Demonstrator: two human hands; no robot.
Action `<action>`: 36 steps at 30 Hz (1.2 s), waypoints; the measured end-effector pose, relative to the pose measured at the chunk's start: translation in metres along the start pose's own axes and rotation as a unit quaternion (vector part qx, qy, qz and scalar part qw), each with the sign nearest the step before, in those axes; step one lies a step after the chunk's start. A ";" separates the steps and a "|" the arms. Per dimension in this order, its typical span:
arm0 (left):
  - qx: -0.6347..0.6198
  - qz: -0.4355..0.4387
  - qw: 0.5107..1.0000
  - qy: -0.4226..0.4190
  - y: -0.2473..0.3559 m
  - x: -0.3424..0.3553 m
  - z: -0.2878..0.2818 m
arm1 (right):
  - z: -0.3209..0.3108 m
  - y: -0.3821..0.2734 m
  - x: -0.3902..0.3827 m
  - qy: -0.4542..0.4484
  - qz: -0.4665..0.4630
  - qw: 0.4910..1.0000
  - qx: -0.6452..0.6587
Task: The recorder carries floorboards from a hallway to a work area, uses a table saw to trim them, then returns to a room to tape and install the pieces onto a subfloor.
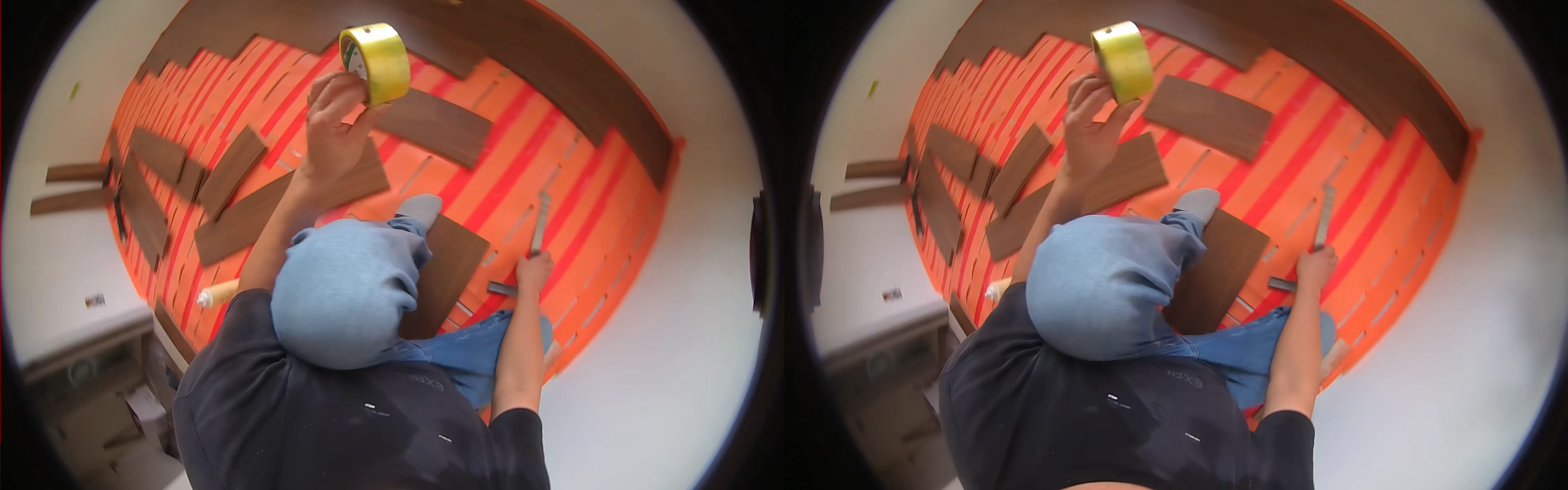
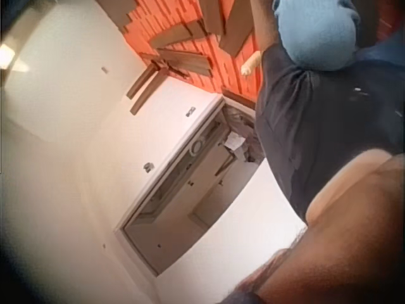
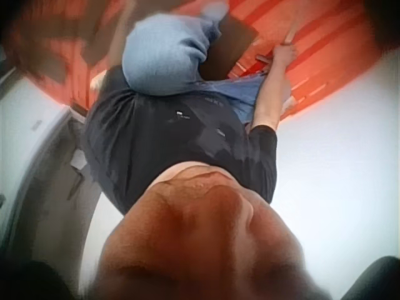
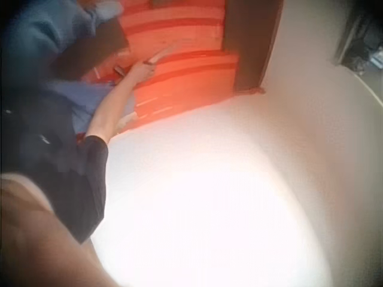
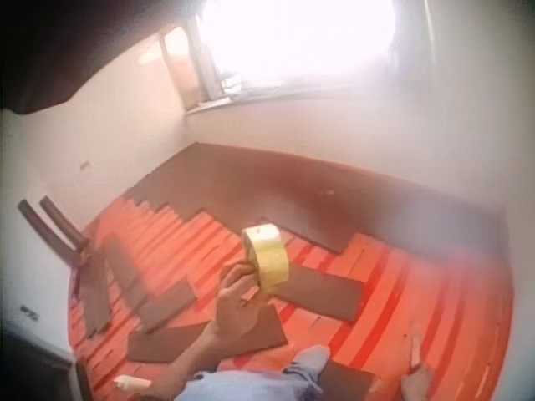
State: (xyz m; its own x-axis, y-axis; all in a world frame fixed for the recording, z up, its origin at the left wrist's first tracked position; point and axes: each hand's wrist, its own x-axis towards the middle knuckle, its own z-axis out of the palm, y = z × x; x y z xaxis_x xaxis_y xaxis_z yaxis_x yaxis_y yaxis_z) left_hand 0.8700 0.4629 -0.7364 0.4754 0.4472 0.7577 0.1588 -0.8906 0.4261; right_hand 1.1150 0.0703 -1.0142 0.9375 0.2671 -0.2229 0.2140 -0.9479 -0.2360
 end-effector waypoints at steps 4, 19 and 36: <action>0.186 0.043 0.982 0.014 -0.063 -0.045 -0.034 | 0.004 -0.008 -0.002 -0.025 -0.017 0.999 0.017; -0.097 0.113 0.983 -0.106 -0.006 -0.029 0.029 | -0.102 -0.126 -0.048 -0.126 -0.158 0.801 0.563; -0.285 0.210 0.906 -0.232 0.093 0.010 0.089 | -0.217 -0.136 -0.124 -0.077 -0.332 0.647 0.682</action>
State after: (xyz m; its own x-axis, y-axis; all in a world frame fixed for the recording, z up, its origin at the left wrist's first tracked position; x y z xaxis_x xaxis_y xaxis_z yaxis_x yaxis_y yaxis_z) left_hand 0.9672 0.3774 -0.7330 0.7242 -0.1216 0.6787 -0.5305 -0.7272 0.4357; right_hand 1.0296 0.1284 -0.7491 0.7019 0.6507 0.2897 0.0167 0.3915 -0.9200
